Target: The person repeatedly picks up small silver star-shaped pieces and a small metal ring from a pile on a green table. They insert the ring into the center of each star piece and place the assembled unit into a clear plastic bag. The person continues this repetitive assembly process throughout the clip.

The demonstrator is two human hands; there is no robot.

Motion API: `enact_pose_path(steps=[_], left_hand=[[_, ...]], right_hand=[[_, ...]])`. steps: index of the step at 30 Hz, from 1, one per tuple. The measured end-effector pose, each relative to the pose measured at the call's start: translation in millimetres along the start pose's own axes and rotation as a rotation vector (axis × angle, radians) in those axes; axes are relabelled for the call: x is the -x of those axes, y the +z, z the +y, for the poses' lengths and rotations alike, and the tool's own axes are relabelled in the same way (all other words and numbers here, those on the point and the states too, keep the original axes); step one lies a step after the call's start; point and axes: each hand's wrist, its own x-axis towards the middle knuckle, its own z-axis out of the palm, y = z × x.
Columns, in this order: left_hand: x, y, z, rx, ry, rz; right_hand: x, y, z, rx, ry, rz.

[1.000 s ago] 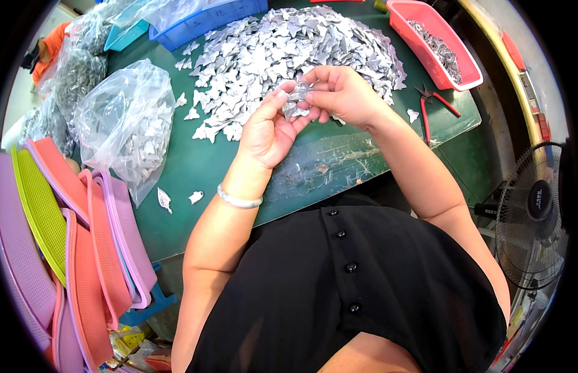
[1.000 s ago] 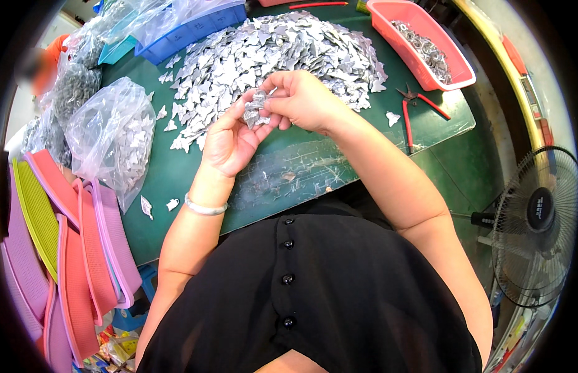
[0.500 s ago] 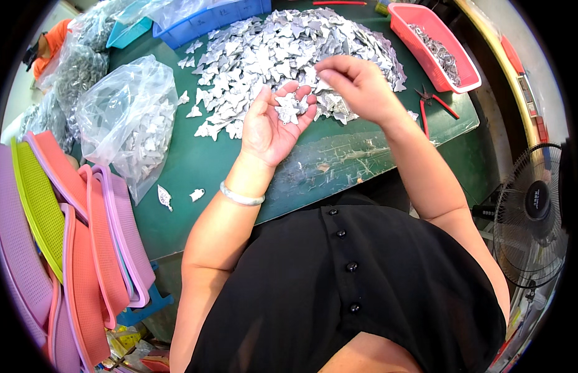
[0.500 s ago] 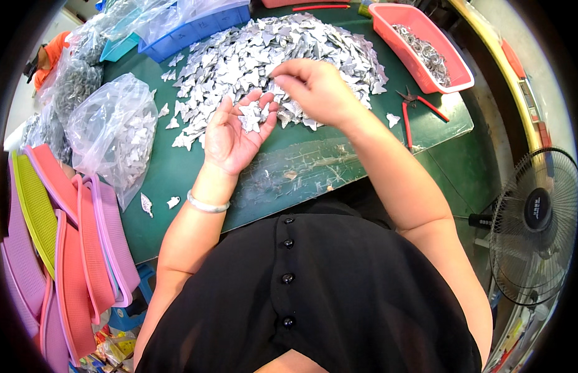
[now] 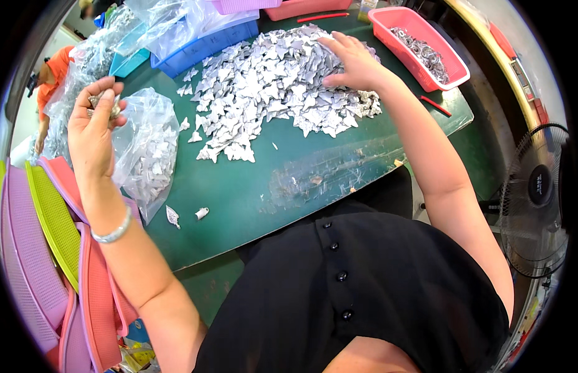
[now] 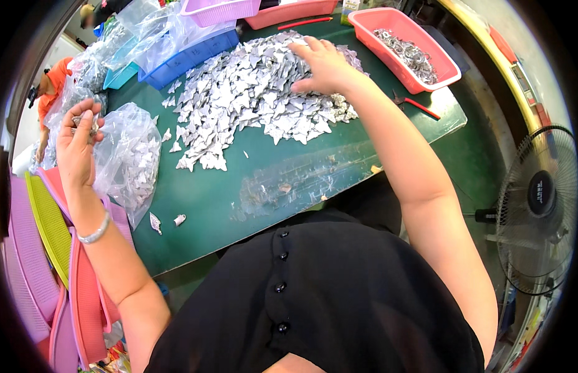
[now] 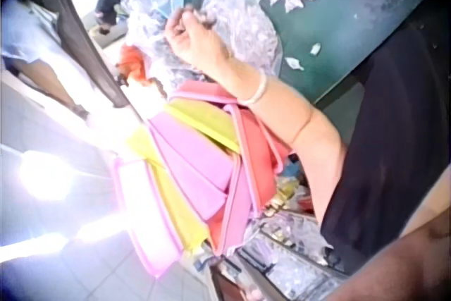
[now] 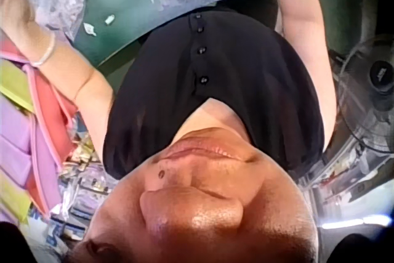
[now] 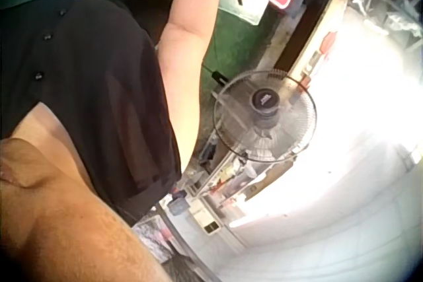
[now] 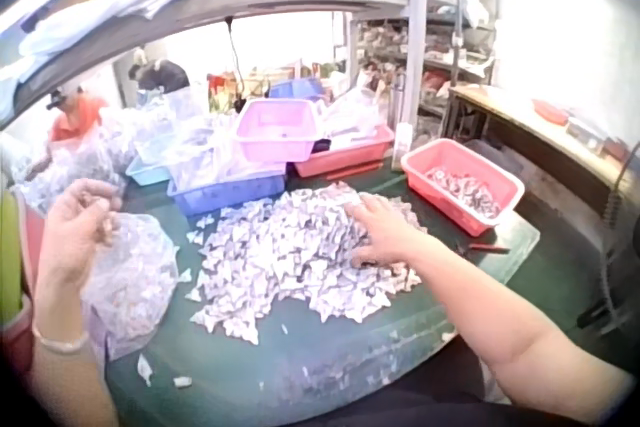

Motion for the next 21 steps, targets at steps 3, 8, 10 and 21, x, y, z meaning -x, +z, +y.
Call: enact_pose_path(steps=[3,8,10,21], left_hand=[[-22.5,-36.7,-22.9,-0.743,-0.165,-0.132],[-13.8,-59.3,-56.9,-0.879,-0.05,-0.254],[-6.3,-38.1,-33.9,-0.871,-0.005,-0.083],[51.1,153.9,-42.0,-0.203,0.149,-0.379]], right_hand=[[-5.9,6.7,-7.3,0.032,0.021,-0.09],[-6.2,-12.0,-10.6,0.045,-0.104,-0.196],[-5.3,-15.3,-15.4,0.097,-0.086,-0.233],[4.7,-8.8,-1.7,-0.041,-0.143,-0.148]])
